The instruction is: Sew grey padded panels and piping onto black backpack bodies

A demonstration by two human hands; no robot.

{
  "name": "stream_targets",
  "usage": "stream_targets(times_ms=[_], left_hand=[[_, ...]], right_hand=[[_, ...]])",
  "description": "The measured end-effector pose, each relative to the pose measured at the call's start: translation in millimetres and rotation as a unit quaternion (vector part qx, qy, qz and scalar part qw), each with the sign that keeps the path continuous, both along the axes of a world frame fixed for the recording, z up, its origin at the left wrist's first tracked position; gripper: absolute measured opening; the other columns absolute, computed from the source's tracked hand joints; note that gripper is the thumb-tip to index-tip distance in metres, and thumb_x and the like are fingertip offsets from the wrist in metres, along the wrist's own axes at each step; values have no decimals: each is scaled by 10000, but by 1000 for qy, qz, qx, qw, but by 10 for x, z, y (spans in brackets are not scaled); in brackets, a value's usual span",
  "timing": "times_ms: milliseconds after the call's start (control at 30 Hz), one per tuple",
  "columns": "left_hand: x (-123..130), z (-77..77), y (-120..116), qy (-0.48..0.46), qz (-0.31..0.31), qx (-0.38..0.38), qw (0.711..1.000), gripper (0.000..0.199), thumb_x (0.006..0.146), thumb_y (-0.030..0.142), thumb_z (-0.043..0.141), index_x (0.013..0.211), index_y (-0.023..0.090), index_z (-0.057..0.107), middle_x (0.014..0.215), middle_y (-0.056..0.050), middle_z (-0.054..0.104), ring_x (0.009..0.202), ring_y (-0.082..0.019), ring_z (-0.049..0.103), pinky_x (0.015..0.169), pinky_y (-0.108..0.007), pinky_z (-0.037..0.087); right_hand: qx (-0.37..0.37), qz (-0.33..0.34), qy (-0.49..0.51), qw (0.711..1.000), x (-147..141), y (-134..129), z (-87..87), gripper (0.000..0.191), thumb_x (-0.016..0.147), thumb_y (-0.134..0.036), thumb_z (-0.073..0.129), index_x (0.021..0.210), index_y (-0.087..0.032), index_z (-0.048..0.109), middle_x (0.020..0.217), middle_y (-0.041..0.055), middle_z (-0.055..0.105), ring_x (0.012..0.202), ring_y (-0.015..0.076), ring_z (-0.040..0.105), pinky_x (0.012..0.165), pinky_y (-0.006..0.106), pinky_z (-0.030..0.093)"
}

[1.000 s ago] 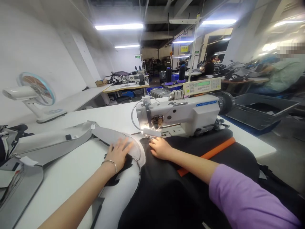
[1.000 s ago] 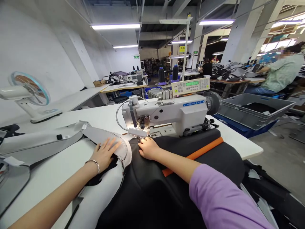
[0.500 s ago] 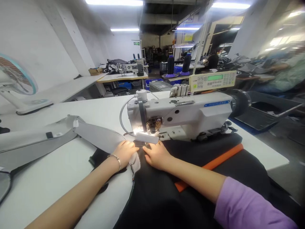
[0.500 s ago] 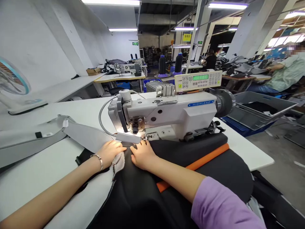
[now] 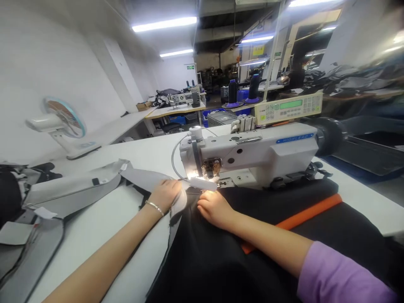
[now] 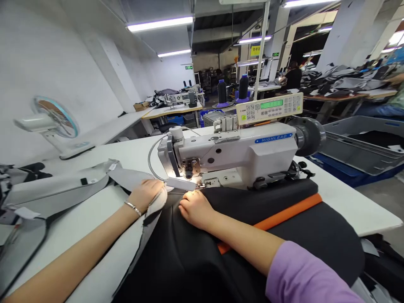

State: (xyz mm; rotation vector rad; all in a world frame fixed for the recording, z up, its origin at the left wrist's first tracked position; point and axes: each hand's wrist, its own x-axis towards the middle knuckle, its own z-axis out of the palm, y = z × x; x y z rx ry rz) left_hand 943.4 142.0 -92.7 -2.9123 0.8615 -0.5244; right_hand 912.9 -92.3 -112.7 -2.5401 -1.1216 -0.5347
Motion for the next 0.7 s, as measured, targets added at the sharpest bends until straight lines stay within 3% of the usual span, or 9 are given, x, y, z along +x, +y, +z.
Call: stream_targets(times_ms=[100, 167, 233, 300, 400, 467, 567, 633, 700], left_hand=[[-37, 421, 125, -159, 69, 45, 984, 212, 895, 184, 422, 849, 133, 622, 843, -109, 641, 788, -236, 581, 728, -362, 422], [-61, 704, 186, -224, 123, 80, 964, 221, 888, 144, 407, 822, 136, 617, 843, -116, 640, 763, -245, 577, 679, -361, 404], [-99, 946, 245, -255, 187, 103, 943, 242, 883, 110, 379, 818, 133, 611, 864, -128, 639, 766, -260, 577, 655, -368, 386], [-179, 1121, 320, -259, 243, 113, 928, 244, 878, 97, 367, 840, 124, 606, 881, -140, 635, 772, -274, 577, 641, -371, 376], [-417, 1222, 458, -254, 292, 122, 914, 233, 872, 96, 371, 863, 109, 603, 851, -138, 622, 778, -285, 577, 631, -365, 376], [-639, 1169, 524, -259, 309, 130, 906, 233, 872, 110, 382, 912, 94, 611, 823, -132, 612, 770, -284, 574, 622, -358, 381], [-973, 929, 506, -276, 317, 137, 897, 310, 881, 126, 388, 1098, 56, 597, 790, -133, 611, 718, -265, 568, 586, -344, 379], [-1139, 700, 435, -283, 304, 138, 899, 361, 884, 113, 379, 1185, 50, 568, 777, -133, 627, 681, -245, 566, 570, -336, 379], [-1234, 458, 396, -291, 275, 122, 908, 370, 879, 97, 383, 1194, 88, 576, 891, -155, 660, 724, -236, 584, 607, -338, 409]], right_hand=[[81, 104, -30, 991, -410, 185, 209, 291, 887, -253, 420, 658, -161, 572, 625, 34, 552, 621, 142, 494, 630, 277, 418], [91, 238, -29, 967, -751, 404, 320, 253, 889, -308, 431, 766, -169, 603, 618, 12, 555, 569, 130, 489, 575, 260, 412], [58, 401, 28, 914, -1004, 669, 404, 246, 908, -315, 427, 1037, -188, 593, 786, 10, 634, 693, 116, 572, 648, 207, 450], [40, 455, 129, 880, -1068, 933, 495, 354, 914, -291, 427, 1251, -196, 480, 1100, 47, 626, 999, 117, 581, 841, 176, 443], [141, 309, 298, 892, -813, 1244, 681, 638, 854, -420, 537, 1386, -140, 323, 1389, 144, 419, 1294, 238, 385, 1059, 342, 334], [257, 219, 397, 854, -552, 1395, 809, 692, 818, -516, 559, 1367, -142, 364, 1353, 147, 454, 1279, 271, 394, 1072, 412, 303], [441, 179, 533, 700, -274, 1608, 907, 501, 789, -546, 574, 1077, -137, 605, 1017, 91, 637, 1023, 226, 570, 943, 372, 414], [542, 124, 582, 593, -192, 1755, 893, 381, 718, -490, 649, 842, -130, 633, 774, 42, 633, 794, 178, 598, 775, 315, 471], [597, 69, 591, 538, -137, 1873, 846, 283, 664, -398, 679, 737, -140, 589, 637, -1, 578, 650, 139, 565, 640, 268, 463]])
